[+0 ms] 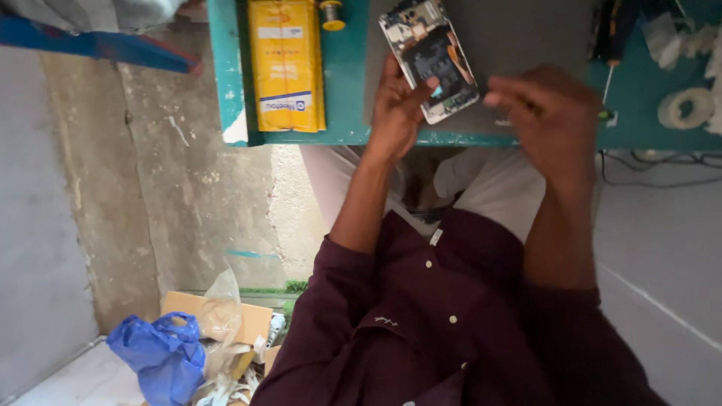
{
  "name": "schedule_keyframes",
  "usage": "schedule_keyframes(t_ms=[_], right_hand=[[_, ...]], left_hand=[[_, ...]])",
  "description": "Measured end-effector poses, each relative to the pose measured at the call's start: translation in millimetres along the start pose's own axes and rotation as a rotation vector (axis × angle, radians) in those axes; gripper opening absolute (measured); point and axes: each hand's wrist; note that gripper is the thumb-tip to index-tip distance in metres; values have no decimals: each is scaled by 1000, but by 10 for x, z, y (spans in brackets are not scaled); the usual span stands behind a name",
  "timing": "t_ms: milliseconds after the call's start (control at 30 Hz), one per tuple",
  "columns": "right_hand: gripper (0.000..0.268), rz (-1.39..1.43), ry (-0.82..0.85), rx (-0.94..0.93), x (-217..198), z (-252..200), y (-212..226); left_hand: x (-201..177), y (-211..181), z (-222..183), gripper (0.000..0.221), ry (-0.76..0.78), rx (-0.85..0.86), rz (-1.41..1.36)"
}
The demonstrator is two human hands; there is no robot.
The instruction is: The person is seated on the floor, working on a disassembled smartphone. They use a green plastic prying tool to carefully separate the screen assembly from the phone's frame and disconnect internal ribbon cables.
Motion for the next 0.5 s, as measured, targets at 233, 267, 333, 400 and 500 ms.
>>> schedule_keyframes(t_ms=[233, 267, 333, 400, 500], right_hand=[[20, 21, 99, 128, 212, -166, -102], [19, 16, 85, 142, 196, -171, -113], [19, 7, 55, 160, 148, -120, -135], [20, -5, 86, 104, 118, -74, -127], [21, 13, 139, 75, 113, -48, -94]], left_hand=[[45, -14, -4, 64, 20, 14, 25], [49, -12, -25, 63, 12, 6, 25], [54, -35, -19, 62, 0, 3, 29], [65, -34, -18, 62, -1, 6, 39], [46, -33, -24, 61, 24, 22, 37]])
Point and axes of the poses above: each hand's wrist, its own z-axis towards the middle knuckle, its own x-axis out of the palm, y = z × x, and after that the axes turned 7 degrees about -z, right-handed
